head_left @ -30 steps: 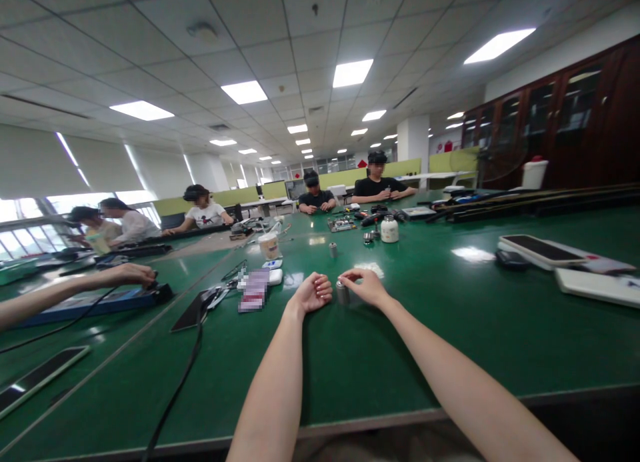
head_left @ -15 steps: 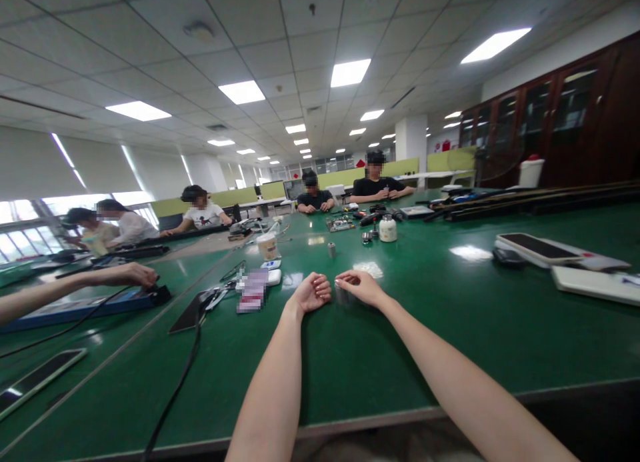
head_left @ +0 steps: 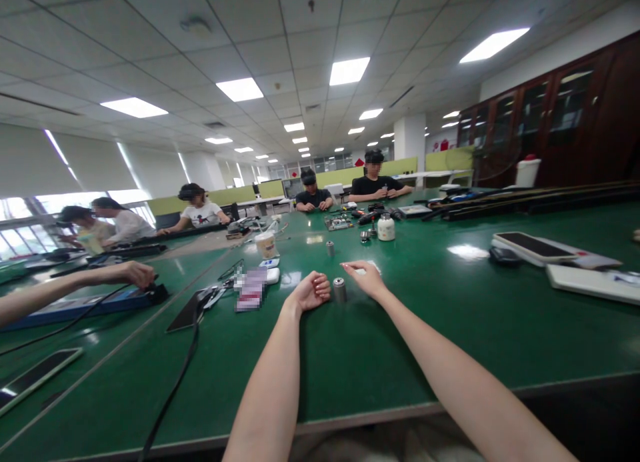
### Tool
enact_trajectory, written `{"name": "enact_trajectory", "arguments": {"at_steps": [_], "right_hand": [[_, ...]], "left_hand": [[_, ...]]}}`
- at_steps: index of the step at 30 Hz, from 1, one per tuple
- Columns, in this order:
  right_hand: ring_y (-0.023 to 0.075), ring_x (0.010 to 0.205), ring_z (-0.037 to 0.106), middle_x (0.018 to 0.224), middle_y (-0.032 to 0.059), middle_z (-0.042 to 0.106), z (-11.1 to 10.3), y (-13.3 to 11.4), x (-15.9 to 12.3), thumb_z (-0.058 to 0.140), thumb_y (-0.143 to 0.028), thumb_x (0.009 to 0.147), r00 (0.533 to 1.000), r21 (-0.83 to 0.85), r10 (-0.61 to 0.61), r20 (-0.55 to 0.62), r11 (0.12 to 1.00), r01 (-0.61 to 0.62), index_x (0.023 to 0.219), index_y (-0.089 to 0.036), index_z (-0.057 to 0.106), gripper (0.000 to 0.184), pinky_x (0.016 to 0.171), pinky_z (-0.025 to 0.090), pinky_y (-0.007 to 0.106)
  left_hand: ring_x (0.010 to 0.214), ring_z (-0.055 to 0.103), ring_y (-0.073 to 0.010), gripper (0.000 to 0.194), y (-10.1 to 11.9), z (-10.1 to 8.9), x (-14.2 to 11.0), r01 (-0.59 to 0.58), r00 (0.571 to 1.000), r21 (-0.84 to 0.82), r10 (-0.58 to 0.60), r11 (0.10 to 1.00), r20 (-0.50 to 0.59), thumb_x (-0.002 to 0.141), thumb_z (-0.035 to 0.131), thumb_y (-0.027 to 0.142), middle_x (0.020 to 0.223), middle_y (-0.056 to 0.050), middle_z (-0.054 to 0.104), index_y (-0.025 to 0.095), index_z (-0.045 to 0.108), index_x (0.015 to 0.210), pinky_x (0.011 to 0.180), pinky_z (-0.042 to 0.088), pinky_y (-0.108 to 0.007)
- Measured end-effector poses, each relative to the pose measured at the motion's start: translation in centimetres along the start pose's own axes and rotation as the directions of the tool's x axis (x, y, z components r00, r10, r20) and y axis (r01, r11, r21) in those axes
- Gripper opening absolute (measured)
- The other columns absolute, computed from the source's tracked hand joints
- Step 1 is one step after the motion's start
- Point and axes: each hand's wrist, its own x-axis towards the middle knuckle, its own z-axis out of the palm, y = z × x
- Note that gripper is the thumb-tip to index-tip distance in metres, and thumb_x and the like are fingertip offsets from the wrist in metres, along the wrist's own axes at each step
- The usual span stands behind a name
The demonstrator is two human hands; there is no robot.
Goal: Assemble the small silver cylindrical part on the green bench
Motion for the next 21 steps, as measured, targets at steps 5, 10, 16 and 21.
{"name": "enact_trajectory", "arguments": {"at_steps": [5, 10, 16, 21], "right_hand": [[0.0313, 0.116, 0.053, 0.112, 0.0027, 0.070, -1.2, 0.8, -0.7, 0.059, -0.052, 0.081, 0.956, -0.472, 0.292, 0.033, 0.847, -0.243, 0.094, -0.036, 0.076, 0.026, 0.098, 0.036, 0.051], [0.0288, 0.121, 0.048, 0.122, 0.0024, 0.064, -1.4, 0.7, -1.1, 0.061, -0.049, 0.081, 0.926, -0.599, 0.356, 0.126, 0.771, -0.215, 0.098, -0.041, 0.074, 0.023, 0.101, 0.032, 0.047], [0.0280, 0.120, 0.050, 0.120, 0.0019, 0.065, -1.3, 0.6, -1.1, 0.062, -0.046, 0.081, 0.930, -0.596, 0.350, 0.116, 0.773, -0.217, 0.096, -0.040, 0.075, 0.020, 0.100, 0.034, 0.046], [0.0291, 0.107, 0.060, 0.105, 0.0056, 0.072, -1.0, 1.4, -0.7, 0.061, -0.044, 0.081, 0.967, -0.437, 0.252, 0.045, 0.875, -0.208, 0.093, -0.031, 0.076, 0.023, 0.092, 0.043, 0.046]], "left_hand": [[0.041, 0.023, -0.0078, 0.037, 0.0, 0.0, 0.0, 0.000, 1.000, 0.002, 0.000, 1.000, -0.011, 0.084, 0.044, 0.018, 0.049, 0.006, 0.016, 0.019, 0.021, 0.054, 0.044, 0.022, -0.020], [0.041, 0.024, -0.0078, 0.037, 0.0, 0.0, 0.1, 0.004, 1.000, 0.009, -0.004, 1.000, -0.022, 0.084, 0.044, 0.018, 0.049, 0.006, 0.017, 0.019, 0.022, 0.054, 0.044, 0.022, -0.020], [0.041, 0.026, -0.0078, 0.036, 0.0, 0.0, 0.2, -0.001, 1.000, 0.020, 0.002, 1.000, -0.029, 0.085, 0.043, 0.018, 0.049, 0.006, 0.019, 0.019, 0.024, 0.054, 0.044, 0.025, -0.020], [0.041, 0.025, -0.0075, 0.037, -0.1, 0.0, 0.2, -0.005, 0.999, 0.022, 0.005, 1.000, -0.037, 0.086, 0.043, 0.019, 0.049, 0.006, 0.018, 0.019, 0.025, 0.054, 0.044, 0.024, -0.020]]}}
